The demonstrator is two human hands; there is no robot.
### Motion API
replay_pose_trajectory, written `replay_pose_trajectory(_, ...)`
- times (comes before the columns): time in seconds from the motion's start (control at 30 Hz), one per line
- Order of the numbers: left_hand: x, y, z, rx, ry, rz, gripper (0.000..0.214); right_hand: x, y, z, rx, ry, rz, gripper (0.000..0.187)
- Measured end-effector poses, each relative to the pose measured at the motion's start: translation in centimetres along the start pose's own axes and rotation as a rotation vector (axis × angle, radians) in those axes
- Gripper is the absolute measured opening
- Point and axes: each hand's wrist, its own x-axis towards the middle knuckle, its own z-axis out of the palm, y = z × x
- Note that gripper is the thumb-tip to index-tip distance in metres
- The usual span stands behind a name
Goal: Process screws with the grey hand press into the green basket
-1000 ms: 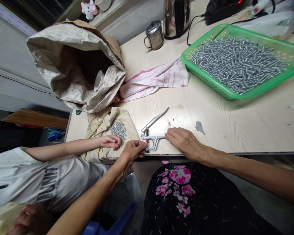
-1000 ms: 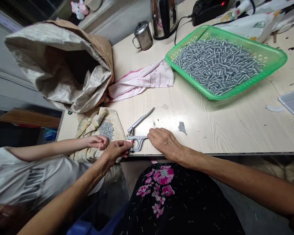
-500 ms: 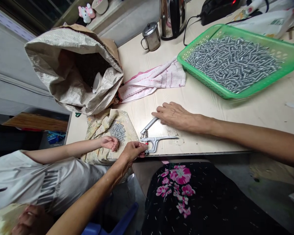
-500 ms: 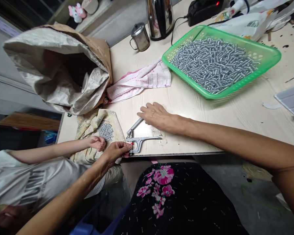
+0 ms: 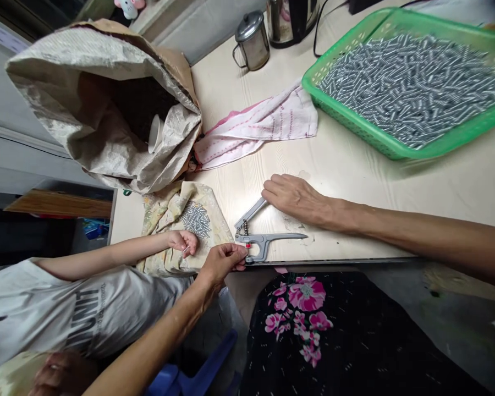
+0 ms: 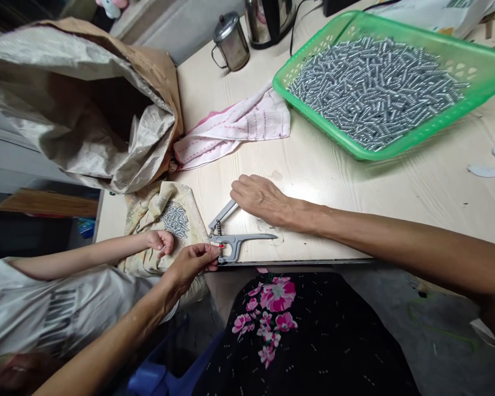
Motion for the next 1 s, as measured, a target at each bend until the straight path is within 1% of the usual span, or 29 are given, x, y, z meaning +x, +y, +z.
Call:
replay_pose_trajectory(0.1,-0.4,-0.5,0.2,-0.019,0.017,0.039,0.05,-0.3,-0.3,-1.2,-0.021,0.051,-0.014,0.027)
replay_pose_trajectory(0.23,-0.6,-1.0,0.6,-0.027,0.059,0.118,0.05,-0.4,-0.4,-2.2,-0.018,0.048,-0.013,0.026)
replay_pose_trajectory(0.37,-0.7,-1.4,0.9,0.067,0.127,0.195,0.048,-0.5,-0.4,-2.1,-0.024,0.026,-0.001,0.026)
replay_pose_trajectory(0.47,-0.6,-1.5,0.7,0.171,0.128,0.25,0.044,-0.5,-0.4,-1.9,-0.026,0.02,0.004,0.026)
replay_pose_trajectory(0.63,0.2,-1.1,0.0,0.332,0.041,0.266,0.038,-0.3,-0.3,-1.7,-0.004,-0.011,0.004,0.026)
replay_pose_trajectory(0.73,0.5,-0.8,-0.1,0.411,0.018,0.259,0.036,-0.3,-0.2,-1.7,0.006,-0.027,0.001,0.025)
replay_pose_trajectory(0.9,0.4,-0.9,0.0,0.339,0.028,0.231,0.037,-0.7,0.2,-1.3,-0.012,-0.072,0.031,0.025)
replay_pose_trajectory(1.0,0.3,-1.0,0.0,0.313,0.042,0.232,0.038,-1.0,0.2,-1.3,-0.008,-0.14,0.061,0.018)
